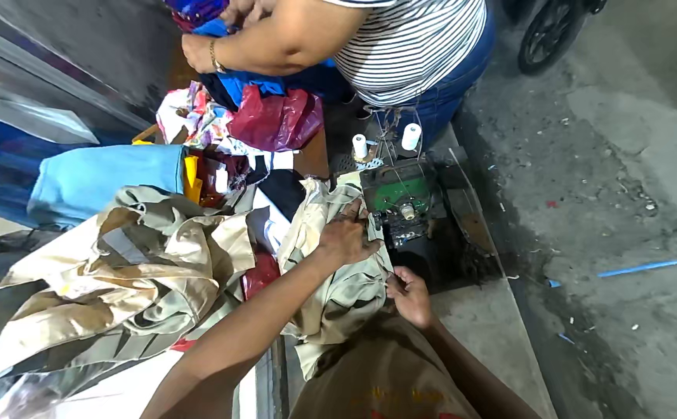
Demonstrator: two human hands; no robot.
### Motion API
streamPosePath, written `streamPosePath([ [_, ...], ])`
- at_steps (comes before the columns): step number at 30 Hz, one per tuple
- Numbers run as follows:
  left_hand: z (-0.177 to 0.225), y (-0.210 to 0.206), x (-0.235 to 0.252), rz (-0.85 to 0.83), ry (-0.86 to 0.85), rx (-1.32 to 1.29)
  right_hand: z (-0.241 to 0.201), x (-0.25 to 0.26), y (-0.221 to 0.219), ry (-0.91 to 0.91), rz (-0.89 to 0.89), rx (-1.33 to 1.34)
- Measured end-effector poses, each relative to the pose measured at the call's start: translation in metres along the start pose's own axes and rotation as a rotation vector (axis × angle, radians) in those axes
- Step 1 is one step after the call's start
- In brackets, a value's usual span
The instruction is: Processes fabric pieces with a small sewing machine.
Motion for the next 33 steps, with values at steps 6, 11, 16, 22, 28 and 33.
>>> streamPosePath([
  [6,0.0,0.009,0.005,0.008,0.029,-0.001,-0.003,0.008,0.004,-0.002,-0.021,0.009],
  [11,-0.004,0.015,0.01,-0.003,0.038,0.003,-0.01,0.014,0.005,0.008,-0.03,0.021],
  [16,-0.01,0.012,0.015,0.022,0.038,-0.019,-0.01,0.015,0.003,0.047,-0.023,-0.064],
  [22,-0.012,0.02,0.02,-0.012,0.04,-0.006,-0.017,0.022,0.006,0.024,-0.003,-0.066],
  [28,-0.017,0.022,0.029,0.002,0.045,0.032,-0.022,0.034,0.008,-0.012,-0.021,-0.056],
  [33,-0.019,0.029,0.032,-0.013,0.05,0.034,-0.027,0.039,0.011,-0.027,-0.036,-0.089],
])
Point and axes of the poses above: each hand's wrist, its own x-axis towards the middle knuckle, its own y-axis out of the back of the hand, z = x × y, the point moved 1 cm from there along x, towards the middle knuckle, and after that the axes turned 3 degrees about y, right-handed, at the moved point
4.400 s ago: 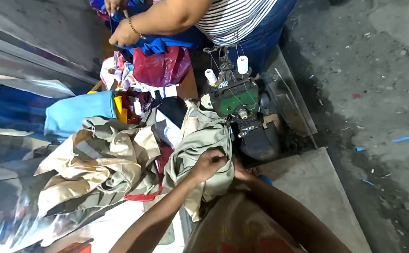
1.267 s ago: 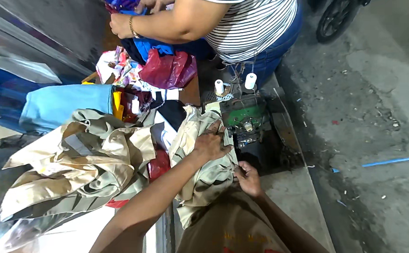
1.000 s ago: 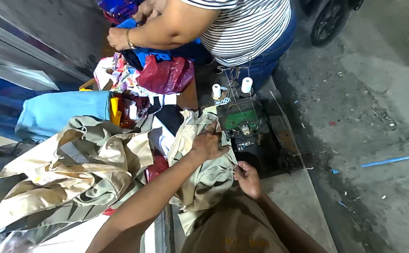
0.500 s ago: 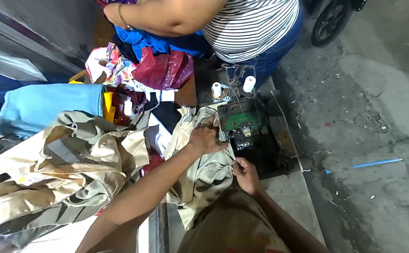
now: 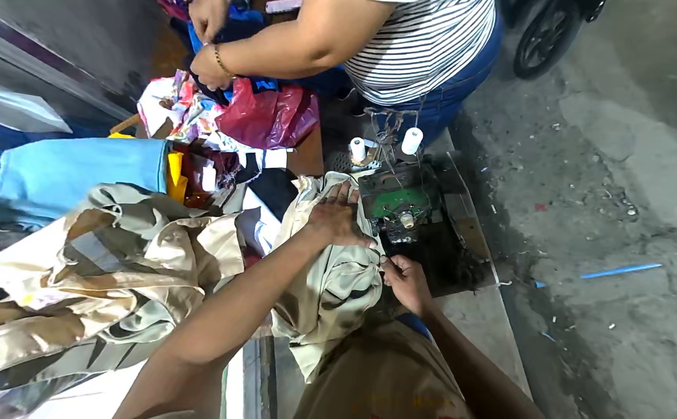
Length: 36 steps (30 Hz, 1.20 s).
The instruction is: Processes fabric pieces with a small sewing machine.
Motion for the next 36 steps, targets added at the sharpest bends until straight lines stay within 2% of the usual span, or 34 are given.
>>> streamPosePath([
  [11,-0.011,0.0,0.016,0.056,-0.043,-0.001,-0.01,0.013,0.005,-0.053,-0.061,-0.066],
  [17,-0.015,0.005,0.025,0.108,-0.065,-0.01,-0.014,0.016,0.005,-0.016,-0.024,-0.212],
  [21,-0.019,0.006,0.031,0.179,-0.109,0.005,-0.016,0.014,0.001,0.093,0.066,-0.29],
  [29,-0.026,0.02,0.048,0.04,-0.076,-0.025,-0.015,0.02,-0.007,0.205,0.177,-0.269],
  [36,-0.026,0.032,0.053,0.004,-0.083,0.017,-0.031,0.021,0.0,0.089,0.064,-0.23],
])
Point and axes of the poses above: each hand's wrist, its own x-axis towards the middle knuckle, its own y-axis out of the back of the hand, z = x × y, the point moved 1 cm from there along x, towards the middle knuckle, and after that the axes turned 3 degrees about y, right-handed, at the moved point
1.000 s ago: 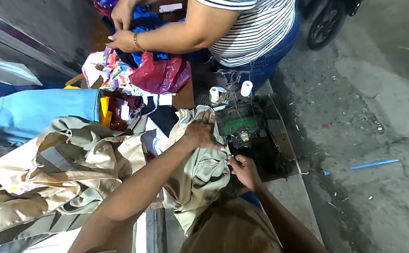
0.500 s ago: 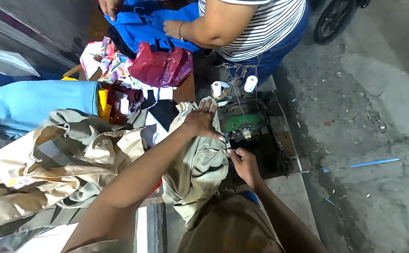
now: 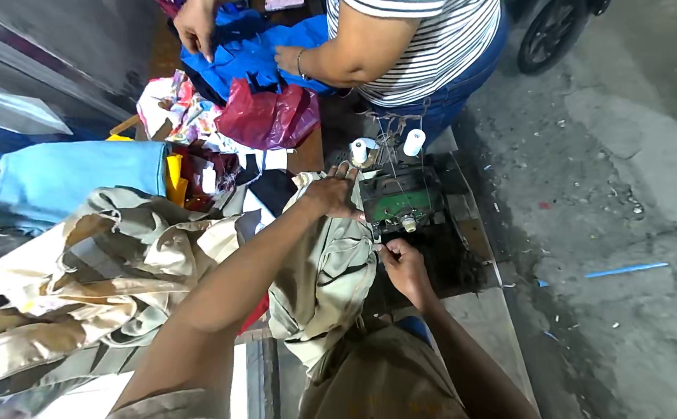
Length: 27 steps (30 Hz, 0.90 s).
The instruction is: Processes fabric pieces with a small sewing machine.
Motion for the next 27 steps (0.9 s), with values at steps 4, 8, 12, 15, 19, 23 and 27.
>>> streamPosePath([
  [4,-0.001,0.007,-0.002,0.01,-0.012,-0.023,0.005,0.006,-0.003,-0.019,0.01,0.063],
  [8,-0.006,0.008,0.001,0.052,-0.055,-0.064,0.01,0.004,-0.013,-0.031,0.101,0.098],
  [12,-0.011,-0.011,-0.007,0.329,-0.03,-0.087,-0.001,-0.033,-0.02,0.078,0.127,-0.009],
  [15,-0.007,-0.029,-0.038,0.575,0.194,-0.387,-0.019,-0.06,-0.028,0.132,-0.073,-0.131],
  [19,0.014,-0.046,-0.106,0.241,0.184,-0.645,-0.056,-0.043,-0.064,0.128,-0.43,-0.1],
  [23,0.02,-0.07,-0.094,0.164,0.172,-0.545,-0.05,-0.027,-0.072,0.116,-0.677,0.071],
  [27,0.02,-0.077,-0.082,0.228,0.17,-0.583,0.015,-0.037,0.027,0.303,-0.314,0.09],
])
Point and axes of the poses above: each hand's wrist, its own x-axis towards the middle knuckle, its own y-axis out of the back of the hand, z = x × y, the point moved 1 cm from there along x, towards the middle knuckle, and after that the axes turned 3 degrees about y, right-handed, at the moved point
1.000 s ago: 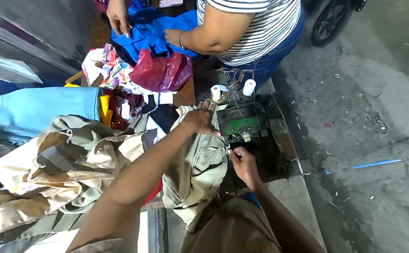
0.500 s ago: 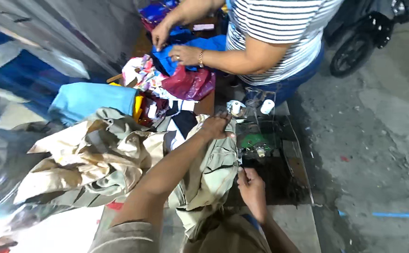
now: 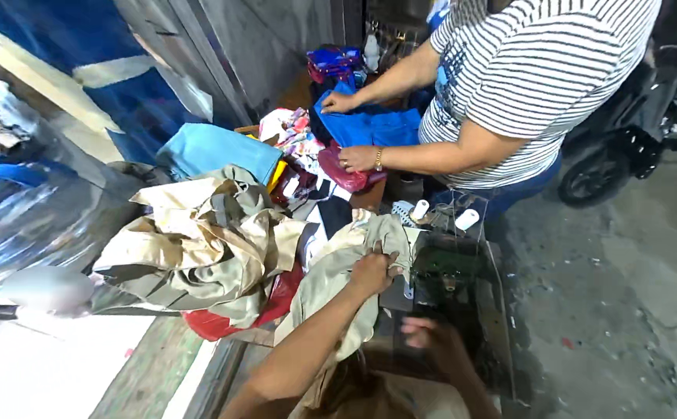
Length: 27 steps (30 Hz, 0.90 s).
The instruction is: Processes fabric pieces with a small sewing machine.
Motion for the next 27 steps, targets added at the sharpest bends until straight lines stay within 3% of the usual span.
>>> streamPosePath([
  [2,0.003,-0.009,-0.002,0.055,0.002,-0.004,0.032,-0.025,0.059,-0.16,0.332,-0.379],
  [3,0.004,-0.013,-0.005,0.083,0.007,0.001,0.049,-0.036,0.082,-0.328,0.34,-0.543],
  [5,0.006,-0.019,-0.006,0.126,0.015,0.007,0.084,-0.051,0.109,-0.579,0.195,-0.718],
  [11,0.011,-0.024,-0.009,0.154,0.07,0.02,0.134,-0.062,0.128,-0.503,-0.037,-0.69],
  [17,0.018,-0.022,-0.012,0.139,0.133,0.041,0.123,-0.05,0.12,-0.65,0.14,-0.528],
  [21,0.018,-0.024,-0.012,0.153,0.151,0.052,0.108,-0.079,0.09,-0.323,0.405,0.206],
  [23,0.02,-0.024,-0.013,0.184,0.151,0.032,0.055,-0.089,0.056,-0.175,0.425,0.25],
  [27,0.021,-0.018,-0.014,0.205,0.168,0.027,-0.003,-0.099,-0.003,0.04,0.366,0.109],
])
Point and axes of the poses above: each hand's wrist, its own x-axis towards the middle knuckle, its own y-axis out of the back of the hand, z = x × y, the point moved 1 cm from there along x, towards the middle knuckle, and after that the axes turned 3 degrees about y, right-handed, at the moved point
